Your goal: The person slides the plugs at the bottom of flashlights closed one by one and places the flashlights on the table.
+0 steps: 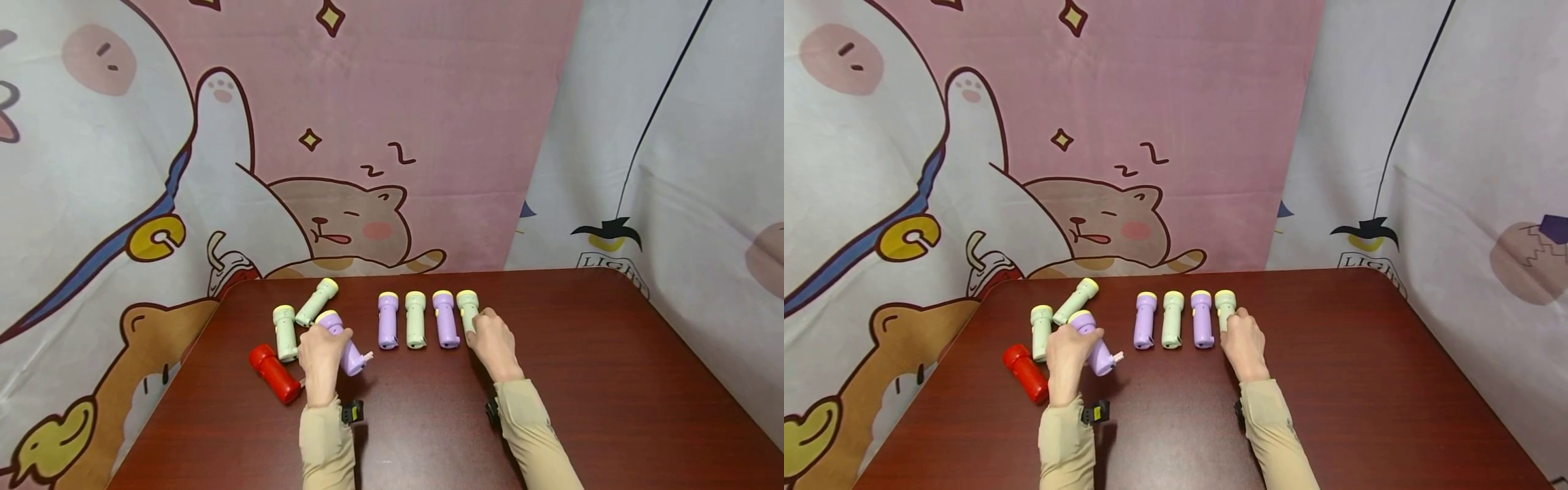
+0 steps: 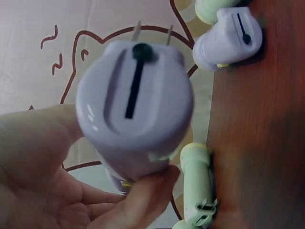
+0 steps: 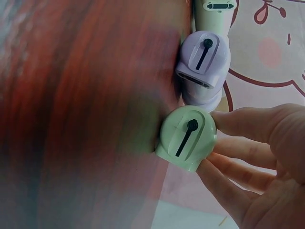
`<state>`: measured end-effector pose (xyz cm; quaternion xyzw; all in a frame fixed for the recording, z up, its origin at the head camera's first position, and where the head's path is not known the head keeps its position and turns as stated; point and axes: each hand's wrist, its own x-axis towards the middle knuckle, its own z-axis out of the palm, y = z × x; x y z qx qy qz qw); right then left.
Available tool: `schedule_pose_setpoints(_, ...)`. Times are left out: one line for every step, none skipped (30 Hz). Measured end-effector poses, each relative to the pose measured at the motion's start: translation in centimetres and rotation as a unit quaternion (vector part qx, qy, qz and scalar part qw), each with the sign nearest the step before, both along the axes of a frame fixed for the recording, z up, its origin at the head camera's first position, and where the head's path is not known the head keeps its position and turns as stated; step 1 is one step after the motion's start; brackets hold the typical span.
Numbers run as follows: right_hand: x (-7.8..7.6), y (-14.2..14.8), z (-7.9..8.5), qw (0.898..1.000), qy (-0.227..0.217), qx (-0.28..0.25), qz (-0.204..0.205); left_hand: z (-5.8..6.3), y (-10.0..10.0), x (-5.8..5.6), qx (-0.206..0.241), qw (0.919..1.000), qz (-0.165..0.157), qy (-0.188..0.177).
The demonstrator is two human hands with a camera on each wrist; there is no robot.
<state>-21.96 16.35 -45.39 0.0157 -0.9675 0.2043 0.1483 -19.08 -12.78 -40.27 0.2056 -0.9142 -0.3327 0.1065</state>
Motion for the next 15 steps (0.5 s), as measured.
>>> schedule_pose_setpoints(0.0, 0.0, 0.0, 1.0, 0.0, -0.001, 0.0, 0.0, 0.1, -0.1, -0.001, 1.0, -0.001, 0.005)
schedule_pose_setpoints(0.0, 0.0, 0.0, 1.0, -0.001, -0.002, 0.0, -0.1, 0.2, -0.2, -0.001, 1.0, -0.001, 0.009)
schedule_pose_setpoints(0.0, 0.0, 0.0, 1.0, -0.001, -0.003, 0.0, -0.1, 0.3, -0.2, -0.001, 0.9999, -0.002, 0.011)
schedule_pose_setpoints(0.0, 0.0, 0.0, 1.0, -0.002, -0.004, 0.0, -0.1, 0.4, -0.3, 0.001, 0.9999, -0.003, 0.014)
schedule_pose_setpoints(0.0, 0.0, 0.0, 1.0, -0.002, -0.004, 0.0, -0.1, 0.6, -0.3, 0.004, 0.9998, -0.002, 0.017)
schedule_pose_setpoints(0.0, 0.0, 0.0, 1.0, -0.003, -0.004, 0.0, -0.1, 0.7, -0.4, 0.004, 0.9998, -0.002, 0.021)
schedule_pose_setpoints(0.0, 0.0, 0.0, 1.0, -0.004, -0.005, 0.0, -0.1, 0.8, -0.4, 0.008, 0.9997, 0.001, 0.024)
schedule_pose_setpoints(0.0, 0.0, 0.0, 1.0, -0.004, -0.006, 0.0, -0.1, 0.9, -0.5, 0.014, 0.9996, 0.002, 0.026)
schedule_pose_setpoints(0.1, 0.0, 0.0, 1.0, -0.004, -0.006, 0.0, -0.1, 1.0, -0.6, 0.018, 0.9994, 0.004, 0.03)
schedule_pose_setpoints(0.0, 0.0, 0.0, 1.0, -0.005, -0.007, -0.001, -0.1, 1.1, -0.6, 0.022, 0.9991, 0.006, 0.035)
schedule_pose_setpoints(0.0, 0.0, 0.0, 1.0, -0.005, -0.007, -0.001, -0.1, 1.2, -0.6, 0.025, 0.9988, 0.008, 0.041)
schedule_pose_setpoints(0.0, 0.0, 0.0, 1.0, -0.004, -0.008, -0.002, -0.1, 1.3, -0.7, 0.026, 0.9985, 0.01, 0.047)
schedule_pose_setpoints(0.0, 0.0, 0.0, 1.0, -0.004, -0.008, -0.002, -0.1, 1.4, -0.7, 0.029, 0.9981, 0.012, 0.053)
schedule_pose_setpoints(0.0, 0.0, 0.0, 1.0, -0.003, -0.007, -0.002, -0.1, 1.5, -0.7, 0.029, 0.9977, 0.013, 0.059)
schedule_pose_setpoints(0.0, 0.0, 0.0, 1.0, -0.002, -0.007, -0.003, -0.1, 1.6, -0.7, 0.03, 0.9974, 0.014, 0.064)
